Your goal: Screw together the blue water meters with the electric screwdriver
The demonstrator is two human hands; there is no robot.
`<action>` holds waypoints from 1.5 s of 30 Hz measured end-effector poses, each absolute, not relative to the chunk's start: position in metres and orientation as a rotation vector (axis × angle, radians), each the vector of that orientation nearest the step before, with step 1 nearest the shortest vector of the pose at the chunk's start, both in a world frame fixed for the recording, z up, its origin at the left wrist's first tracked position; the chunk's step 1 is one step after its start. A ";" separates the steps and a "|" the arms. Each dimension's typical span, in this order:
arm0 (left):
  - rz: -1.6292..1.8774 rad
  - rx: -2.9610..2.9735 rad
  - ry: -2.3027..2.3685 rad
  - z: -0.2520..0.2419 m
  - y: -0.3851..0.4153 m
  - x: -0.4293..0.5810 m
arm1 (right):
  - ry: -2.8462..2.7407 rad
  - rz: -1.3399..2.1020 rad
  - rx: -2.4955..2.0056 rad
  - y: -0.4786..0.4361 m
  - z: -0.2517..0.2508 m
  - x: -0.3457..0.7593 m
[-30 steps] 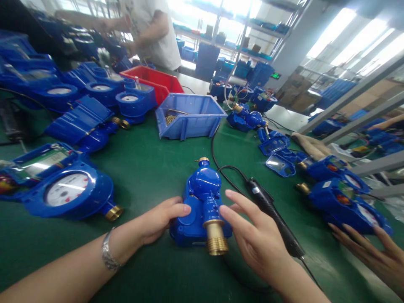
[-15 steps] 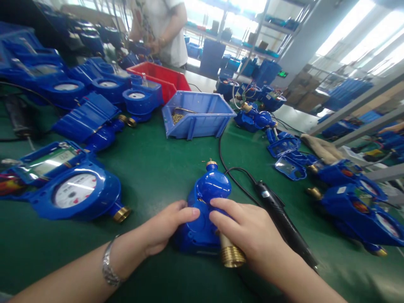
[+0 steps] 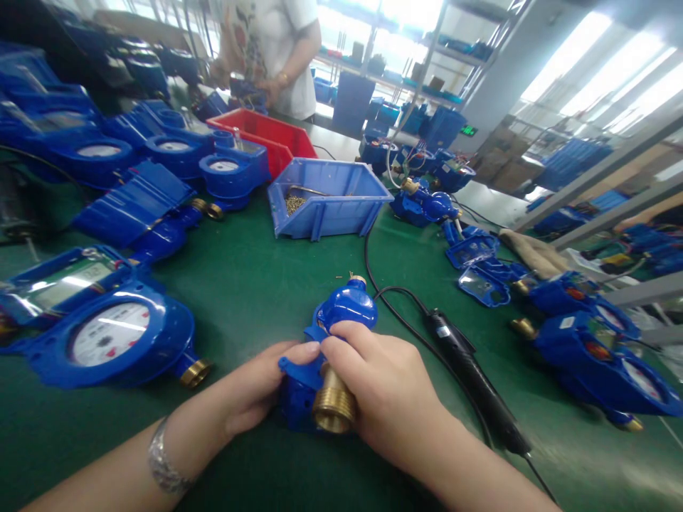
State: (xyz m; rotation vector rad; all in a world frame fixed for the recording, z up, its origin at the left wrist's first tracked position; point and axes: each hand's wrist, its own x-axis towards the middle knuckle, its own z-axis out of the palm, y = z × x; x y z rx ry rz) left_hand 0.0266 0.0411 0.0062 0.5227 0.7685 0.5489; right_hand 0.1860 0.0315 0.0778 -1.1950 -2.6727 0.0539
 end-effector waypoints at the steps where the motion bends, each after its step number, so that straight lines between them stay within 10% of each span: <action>1: 0.551 0.518 0.776 0.005 0.043 0.024 | -2.679 0.106 -1.211 0.034 0.079 0.185; 18: 0.718 0.355 1.019 0.015 0.065 0.010 | -2.444 0.437 -2.291 0.209 0.010 0.205; 45: 0.734 0.369 1.037 0.011 0.063 0.009 | -2.723 0.344 -1.883 0.188 0.009 0.210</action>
